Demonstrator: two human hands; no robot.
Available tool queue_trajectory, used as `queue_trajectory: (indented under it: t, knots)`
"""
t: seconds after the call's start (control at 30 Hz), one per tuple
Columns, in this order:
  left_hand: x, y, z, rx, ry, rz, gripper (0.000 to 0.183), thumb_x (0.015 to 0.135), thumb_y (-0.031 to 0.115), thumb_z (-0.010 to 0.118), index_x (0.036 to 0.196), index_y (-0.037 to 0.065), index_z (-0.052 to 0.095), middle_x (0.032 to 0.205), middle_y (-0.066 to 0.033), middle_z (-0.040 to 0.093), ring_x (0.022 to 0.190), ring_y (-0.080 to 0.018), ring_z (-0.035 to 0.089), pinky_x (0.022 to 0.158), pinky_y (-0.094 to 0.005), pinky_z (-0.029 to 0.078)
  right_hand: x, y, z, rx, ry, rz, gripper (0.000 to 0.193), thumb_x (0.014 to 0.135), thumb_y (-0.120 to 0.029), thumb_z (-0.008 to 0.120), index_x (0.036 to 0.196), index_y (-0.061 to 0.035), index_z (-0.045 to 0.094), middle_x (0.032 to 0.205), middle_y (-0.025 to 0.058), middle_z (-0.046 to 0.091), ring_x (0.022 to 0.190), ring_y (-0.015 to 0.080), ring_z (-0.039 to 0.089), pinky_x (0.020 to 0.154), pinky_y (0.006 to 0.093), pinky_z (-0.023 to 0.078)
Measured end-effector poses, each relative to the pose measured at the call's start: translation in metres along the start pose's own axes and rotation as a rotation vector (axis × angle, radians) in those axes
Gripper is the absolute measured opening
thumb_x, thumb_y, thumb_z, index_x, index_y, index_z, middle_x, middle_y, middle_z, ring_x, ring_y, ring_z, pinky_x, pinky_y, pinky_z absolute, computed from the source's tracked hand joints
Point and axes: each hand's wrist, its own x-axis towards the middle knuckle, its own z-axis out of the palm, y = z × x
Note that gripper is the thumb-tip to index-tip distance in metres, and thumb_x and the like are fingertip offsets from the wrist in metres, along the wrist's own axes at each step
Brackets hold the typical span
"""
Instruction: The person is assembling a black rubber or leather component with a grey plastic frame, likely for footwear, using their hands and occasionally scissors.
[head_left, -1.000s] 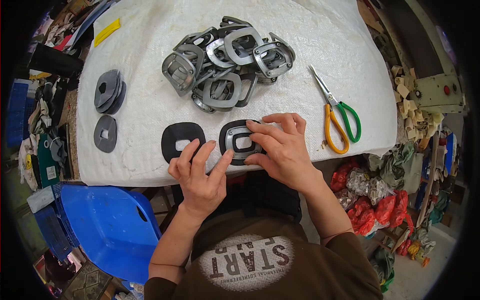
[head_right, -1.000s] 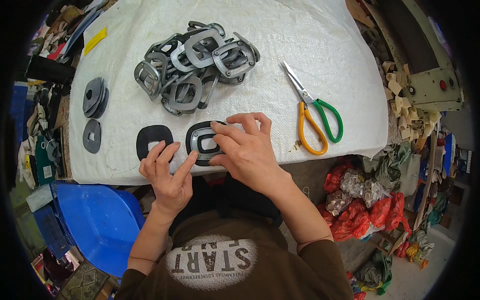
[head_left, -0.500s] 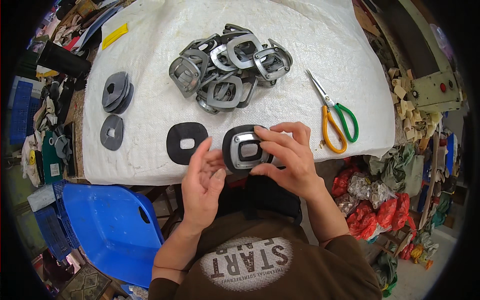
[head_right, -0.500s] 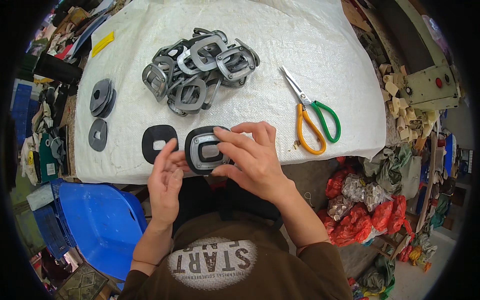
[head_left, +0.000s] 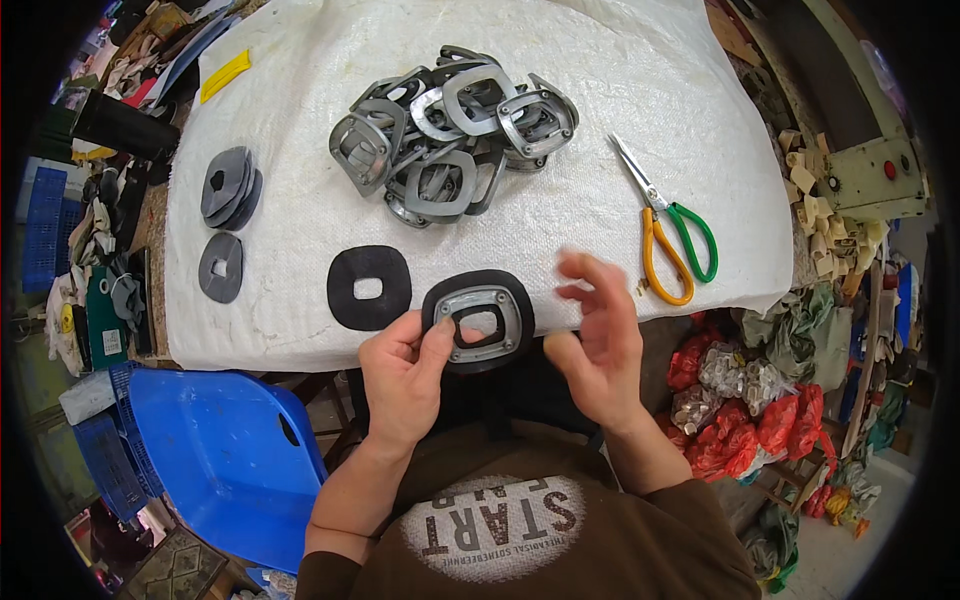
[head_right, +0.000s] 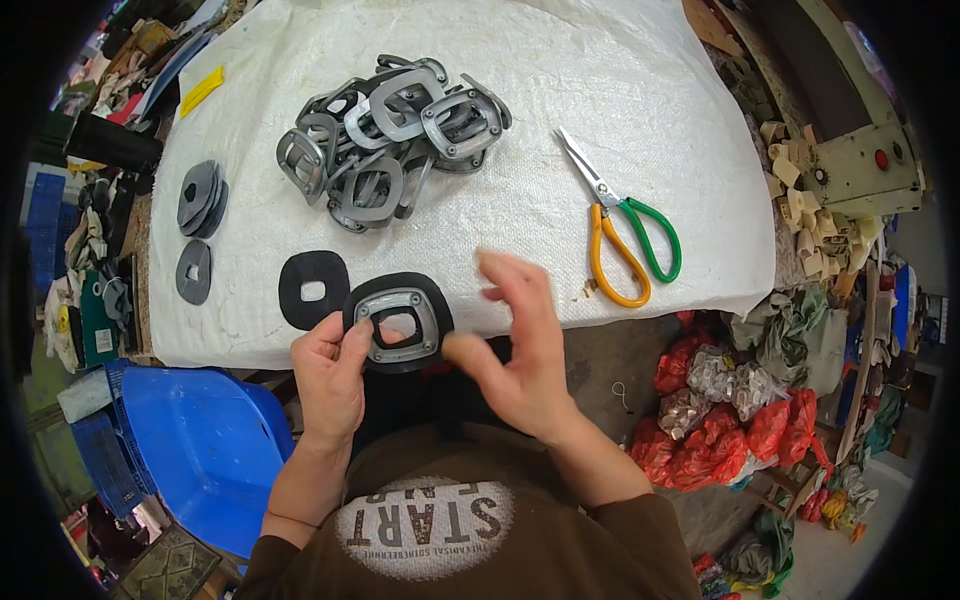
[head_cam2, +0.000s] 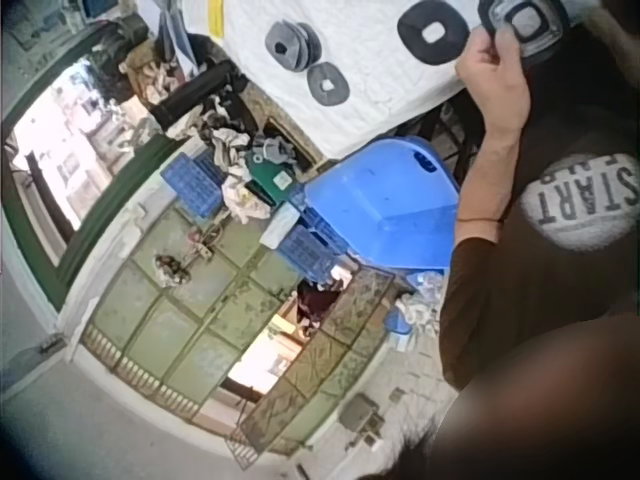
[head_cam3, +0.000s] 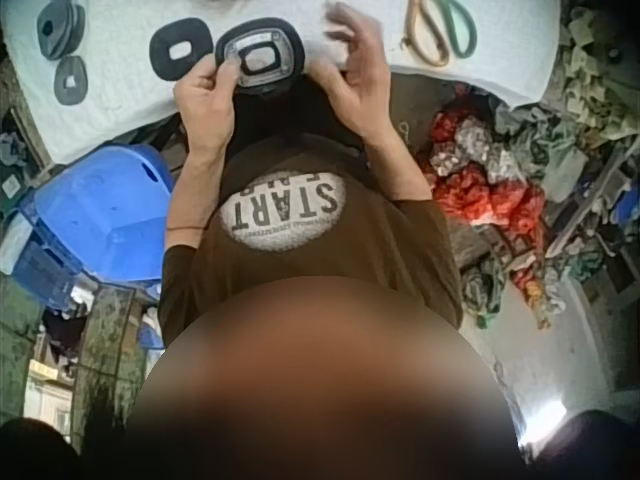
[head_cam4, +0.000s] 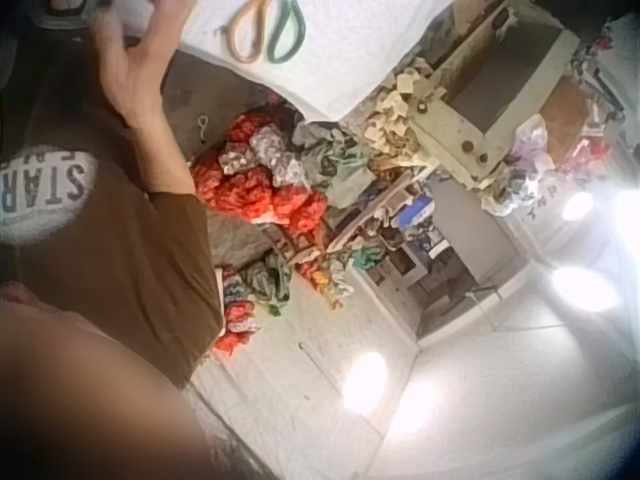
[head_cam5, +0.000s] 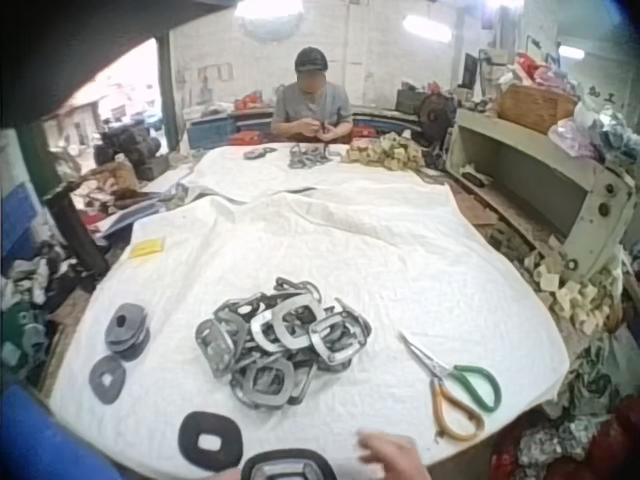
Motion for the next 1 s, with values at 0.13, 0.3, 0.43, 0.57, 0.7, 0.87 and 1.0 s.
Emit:
queue_trajectory:
  t: [0.13,0.3,0.43,0.57,0.7,0.87,1.0]
  knots:
    - [-0.007,0.002,0.006,0.054,-0.051,0.012,0.015,0.087,0.005,0.052,0.087,-0.006,0.062,0.078,-0.0048,0.063,0.069,-0.0048,0.053,0.062,-0.0185,0.042,-0.009,-0.006,0.013,0.671,-0.017,0.546,0.039,0.088,-0.009,0.055,0.123,-0.0002,0.040,0.090,0.0048,0.055,0.081,0.0078,0.052,0.069,0.0204,0.043]
    - [-0.009,-0.006,0.004,0.035,-0.047,0.025,0.013,0.086,0.003,0.053,0.084,-0.006,0.062,0.077,-0.0033,0.061,0.067,-0.0042,0.050,0.059,-0.0179,0.039,-0.005,-0.010,0.013,0.711,-0.004,0.557,0.039,0.088,-0.008,0.055,0.123,0.0004,0.039,0.086,0.0049,0.057,0.076,0.0084,0.053,0.070,0.0208,0.043]
    - [-0.011,-0.009,-0.002,0.100,-0.071,0.053,0.013,0.086,0.004,0.053,0.083,-0.006,0.061,0.073,-0.0003,0.057,0.065,-0.0024,0.045,0.056,-0.0176,0.036,-0.004,-0.018,0.015,0.846,-0.007,0.632,0.041,0.088,-0.007,0.053,0.124,0.0007,0.037,0.086,0.0109,0.058,0.077,0.0146,0.056,0.074,0.0291,0.046]
    - [-0.012,-0.005,0.001,0.046,-0.072,0.027,0.013,0.086,0.004,0.053,0.084,-0.006,0.061,0.072,-0.0006,0.057,0.064,-0.0022,0.045,0.055,-0.0170,0.036,-0.006,-0.018,0.015,0.884,-0.010,0.652,0.043,0.088,-0.008,0.053,0.126,-0.0002,0.035,0.083,0.0114,0.058,0.075,0.0146,0.055,0.073,0.0298,0.046]
    - [-0.014,-0.003,0.003,0.050,-0.096,0.022,0.014,0.087,0.004,0.053,0.088,-0.007,0.061,0.074,-0.0018,0.059,0.064,-0.0027,0.047,0.055,-0.0168,0.037,-0.009,-0.017,0.013,1.031,-0.032,0.680,0.045,0.088,-0.010,0.053,0.128,-0.0004,0.035,0.082,0.0117,0.057,0.073,0.0151,0.054,0.078,0.0343,0.047]
    - [-0.015,-0.004,0.004,-0.053,-0.130,0.000,0.017,0.087,0.005,0.052,0.094,-0.008,0.061,0.077,-0.0041,0.062,0.067,-0.0043,0.052,0.059,-0.0171,0.041,-0.011,-0.017,0.013,1.191,-0.025,0.747,0.046,0.088,-0.011,0.053,0.129,-0.0012,0.036,0.081,0.0112,0.056,0.069,0.0138,0.051,0.082,0.0374,0.046]
    - [-0.018,-0.004,0.004,-0.044,-0.131,-0.049,0.017,0.087,0.005,0.052,0.095,-0.007,0.061,0.078,-0.0045,0.062,0.068,-0.0049,0.053,0.060,-0.0174,0.042,-0.012,-0.013,0.011,1.353,-0.054,0.775,0.050,0.089,-0.019,0.053,0.132,-0.0041,0.034,0.078,0.0103,0.054,0.063,0.0130,0.047,0.083,0.0379,0.044]
